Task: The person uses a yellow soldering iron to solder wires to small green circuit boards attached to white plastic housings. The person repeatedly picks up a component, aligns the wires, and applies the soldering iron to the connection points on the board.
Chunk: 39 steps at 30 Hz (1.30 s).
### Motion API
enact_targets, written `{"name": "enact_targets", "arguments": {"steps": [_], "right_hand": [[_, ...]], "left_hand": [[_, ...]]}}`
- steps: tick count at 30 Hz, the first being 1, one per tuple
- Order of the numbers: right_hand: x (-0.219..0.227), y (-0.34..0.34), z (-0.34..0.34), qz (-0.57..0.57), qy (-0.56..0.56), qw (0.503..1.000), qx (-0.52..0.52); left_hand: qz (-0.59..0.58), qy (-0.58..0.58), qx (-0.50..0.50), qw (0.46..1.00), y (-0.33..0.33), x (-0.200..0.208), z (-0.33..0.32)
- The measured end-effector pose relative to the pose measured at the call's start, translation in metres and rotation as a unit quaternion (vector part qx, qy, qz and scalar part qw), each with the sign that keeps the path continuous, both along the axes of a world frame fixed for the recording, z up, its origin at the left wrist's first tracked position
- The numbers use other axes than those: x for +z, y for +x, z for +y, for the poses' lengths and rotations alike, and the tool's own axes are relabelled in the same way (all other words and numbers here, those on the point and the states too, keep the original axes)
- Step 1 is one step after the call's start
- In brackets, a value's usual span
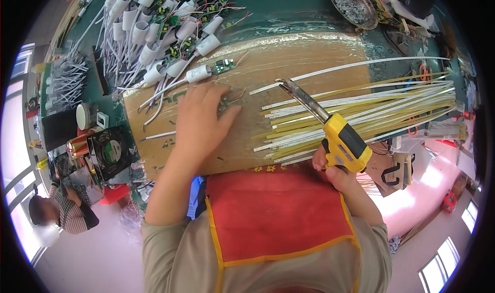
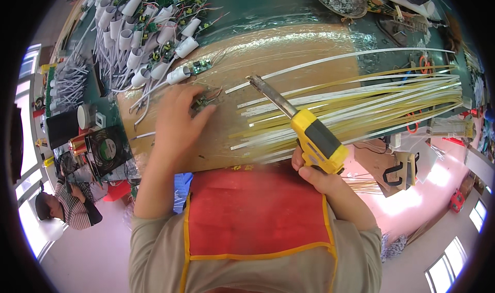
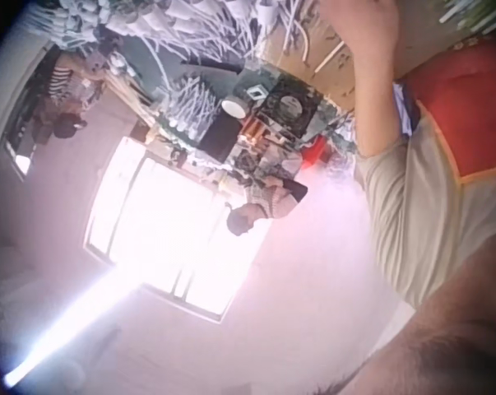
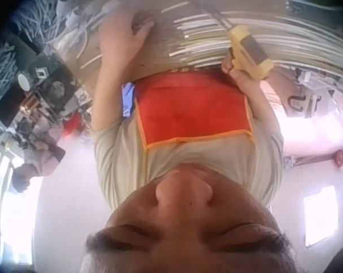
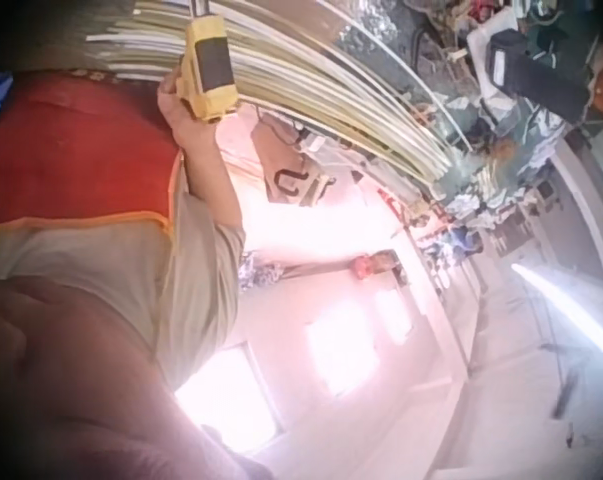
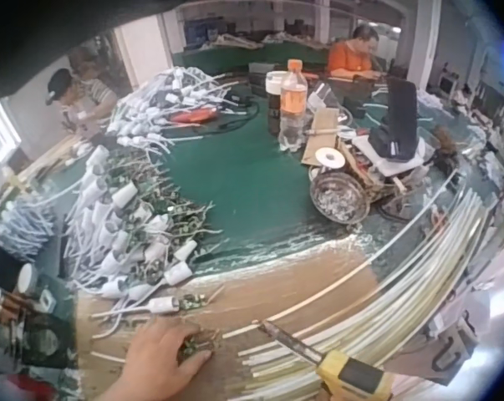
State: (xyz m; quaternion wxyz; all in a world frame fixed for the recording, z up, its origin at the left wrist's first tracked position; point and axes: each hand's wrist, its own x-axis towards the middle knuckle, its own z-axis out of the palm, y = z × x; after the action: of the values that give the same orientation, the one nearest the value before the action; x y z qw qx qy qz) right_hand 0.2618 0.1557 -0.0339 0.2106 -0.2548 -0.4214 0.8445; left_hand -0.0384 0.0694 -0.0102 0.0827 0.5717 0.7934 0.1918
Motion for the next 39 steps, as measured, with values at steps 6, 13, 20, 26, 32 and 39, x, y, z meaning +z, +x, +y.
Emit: {"name": "enact_targets", "arguments": {"steps": [6, 13, 20, 26, 32, 39], "right_hand": [[-0.006, 0.004, -0.001, 0.012, -0.003, 0.999, 0.038], [-0.012, 0.014, -0.008, -0.03, 0.072, 0.996, 0.04], [-0.029, 0.024, -0.012, -0.059, 0.154, 0.986, 0.029], [-0.027, 0.005, -0.001, -0.083, 0.188, 0.979, -0.007], [-0.025, 0.007, 0.004, -0.033, 0.144, 0.987, 0.066], [-0.016, 0.006, 0.003, -0.01, 0.057, 0.997, 0.043]], "left_hand": [[0.033, -0.013, -0.019, 0.999, 0.009, -0.005, 0.003], [0.012, -0.042, -0.04, 0.998, 0.009, -0.003, 0.007], [-0.013, -0.002, -0.047, 0.999, 0.009, -0.007, 0.003], [-0.014, -0.015, -0.057, 0.998, 0.006, -0.006, 0.004], [-0.067, 0.019, -0.021, 0.997, 0.007, -0.004, 0.005], [-0.061, 0.027, -0.031, 0.997, 0.008, -0.011, 0.005]]}}
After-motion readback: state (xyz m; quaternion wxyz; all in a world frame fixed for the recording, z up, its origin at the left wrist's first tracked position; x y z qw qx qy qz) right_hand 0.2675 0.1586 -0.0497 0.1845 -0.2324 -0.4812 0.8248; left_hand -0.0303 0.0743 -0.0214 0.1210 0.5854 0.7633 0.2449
